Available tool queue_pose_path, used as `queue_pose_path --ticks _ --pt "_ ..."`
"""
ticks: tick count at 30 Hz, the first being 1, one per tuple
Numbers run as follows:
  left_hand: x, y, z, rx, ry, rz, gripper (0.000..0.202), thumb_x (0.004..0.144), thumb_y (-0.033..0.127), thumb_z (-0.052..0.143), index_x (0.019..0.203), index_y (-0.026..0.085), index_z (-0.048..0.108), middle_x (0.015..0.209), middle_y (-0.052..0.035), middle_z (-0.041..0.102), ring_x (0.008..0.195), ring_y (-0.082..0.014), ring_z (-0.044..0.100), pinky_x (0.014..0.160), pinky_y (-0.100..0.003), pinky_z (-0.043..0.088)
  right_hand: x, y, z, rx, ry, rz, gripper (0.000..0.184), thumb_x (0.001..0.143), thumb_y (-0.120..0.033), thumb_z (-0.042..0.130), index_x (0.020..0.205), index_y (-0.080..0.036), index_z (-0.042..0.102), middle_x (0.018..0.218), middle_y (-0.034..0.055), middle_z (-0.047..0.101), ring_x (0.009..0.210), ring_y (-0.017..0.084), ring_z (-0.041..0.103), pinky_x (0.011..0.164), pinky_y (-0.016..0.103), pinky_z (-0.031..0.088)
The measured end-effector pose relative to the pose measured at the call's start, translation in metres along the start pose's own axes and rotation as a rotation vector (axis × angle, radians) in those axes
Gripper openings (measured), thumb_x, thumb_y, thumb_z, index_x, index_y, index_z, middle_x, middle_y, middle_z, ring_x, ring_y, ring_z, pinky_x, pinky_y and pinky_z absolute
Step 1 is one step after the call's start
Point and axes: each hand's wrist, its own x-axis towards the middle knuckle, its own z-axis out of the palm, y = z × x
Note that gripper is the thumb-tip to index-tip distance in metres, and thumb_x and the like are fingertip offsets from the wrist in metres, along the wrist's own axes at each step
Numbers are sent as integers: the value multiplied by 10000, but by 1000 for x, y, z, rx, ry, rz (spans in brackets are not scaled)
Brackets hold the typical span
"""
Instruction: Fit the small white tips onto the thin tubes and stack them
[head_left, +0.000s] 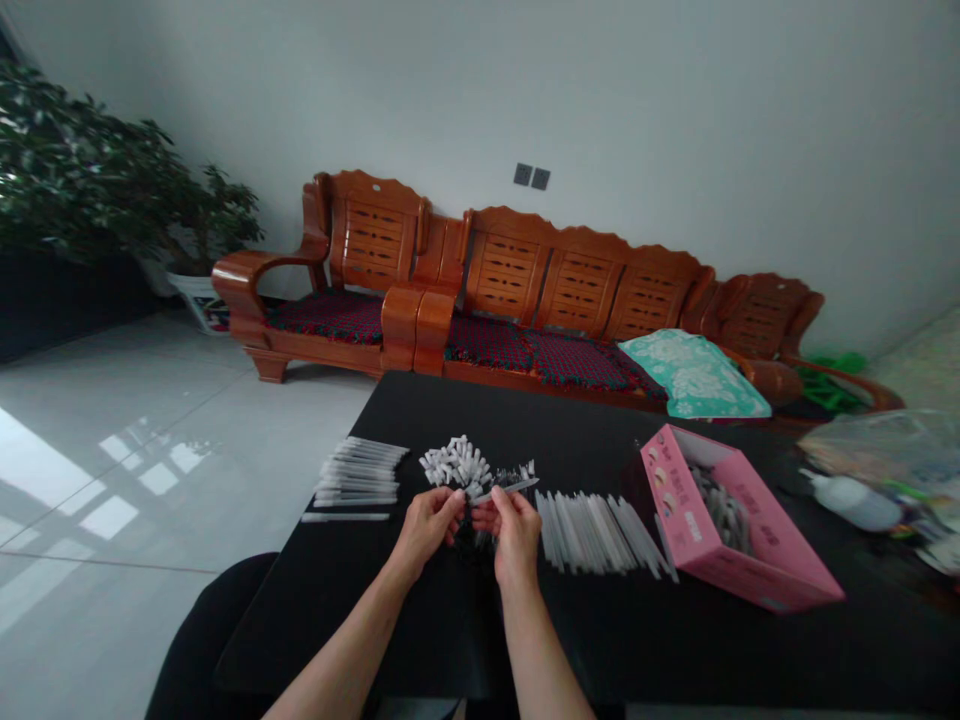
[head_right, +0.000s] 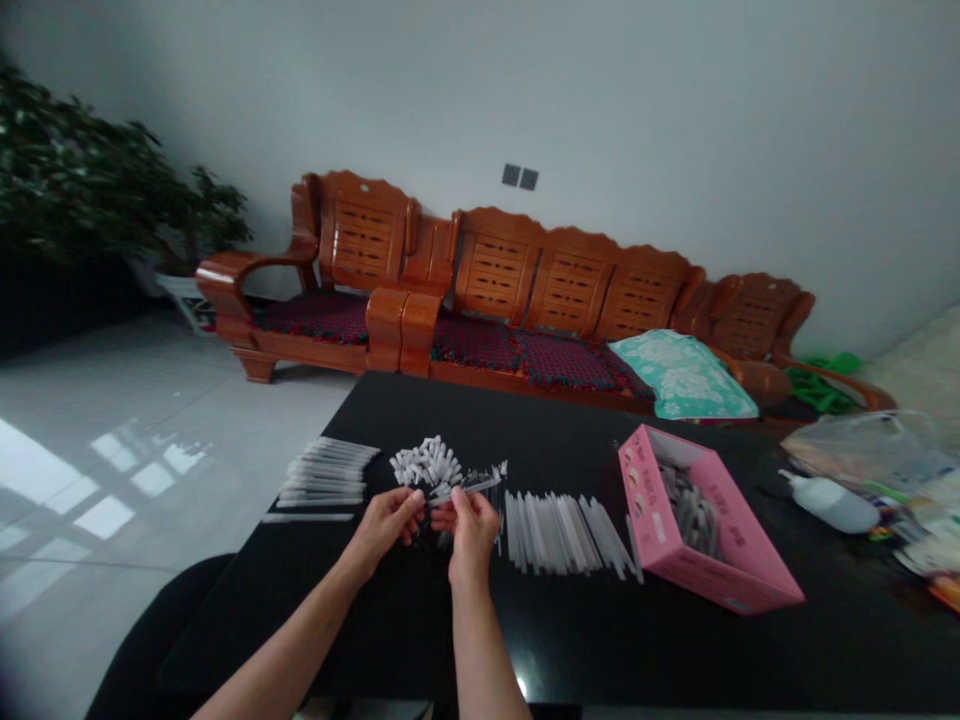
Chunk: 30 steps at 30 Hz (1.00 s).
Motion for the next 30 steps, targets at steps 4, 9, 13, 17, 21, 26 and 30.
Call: queue_pose_path --ticks 4,9,13,17,21,26,30 --pt "-1 -4 0 26 -30 7 377 771 485 604 671 122 602 548 -1 574 398 -73 468 351 -165 353 0 1 0 0 -5 -2 349 690 -458 731 749 -130 627 566 20 668 444 174 632 368 234 466" --pt "-1 2 1 -41 7 35 332 647 383 749 811 121 626 621 7 600 478 -88 522 415 -177 424 0 2 -2 -6 8 -2 347 695 -460 728 743 -134 622 572 22 671 442 174 630 365 234 463" --pt "-1 1 1 32 14 -6 381 764 494 610 739 114 626 584 -5 578 440 -92 501 367 -185 399 0 2 -1 -2 10 -1 358 686 -467 733 743 -130 624 561 22 665 438 173 626 361 232 460" --pt "-3 1 2 28 -19 -2 353 763 464 622 684 120 602 548 6 567 411 -76 473 359 -171 366 1 2 -1 -1 5 -10 371 682 -473 735 752 -125 625 563 26 663 439 170 626 363 229 461" --pt "-3 6 2 -56 14 24 316 640 371 753 791 126 622 615 8 611 491 -100 545 423 -185 431 1 2 -2 0 4 -8 366 685 -468 734 750 -127 619 567 27 665 439 171 627 365 233 467" --pt "-2 3 2 25 -3 5 367 773 483 604 703 122 611 587 -11 600 440 -93 512 376 -186 398 0 1 -2 -3 7 -6 353 685 -458 734 745 -128 622 559 24 660 439 169 626 364 230 466" --pt "-2 2 3 -14 -8 17 317 716 429 679 678 125 596 534 16 562 413 -74 477 374 -171 377 -1 1 0 -3 0 3 349 683 -452 737 740 -129 619 567 29 667 438 165 625 365 226 464"
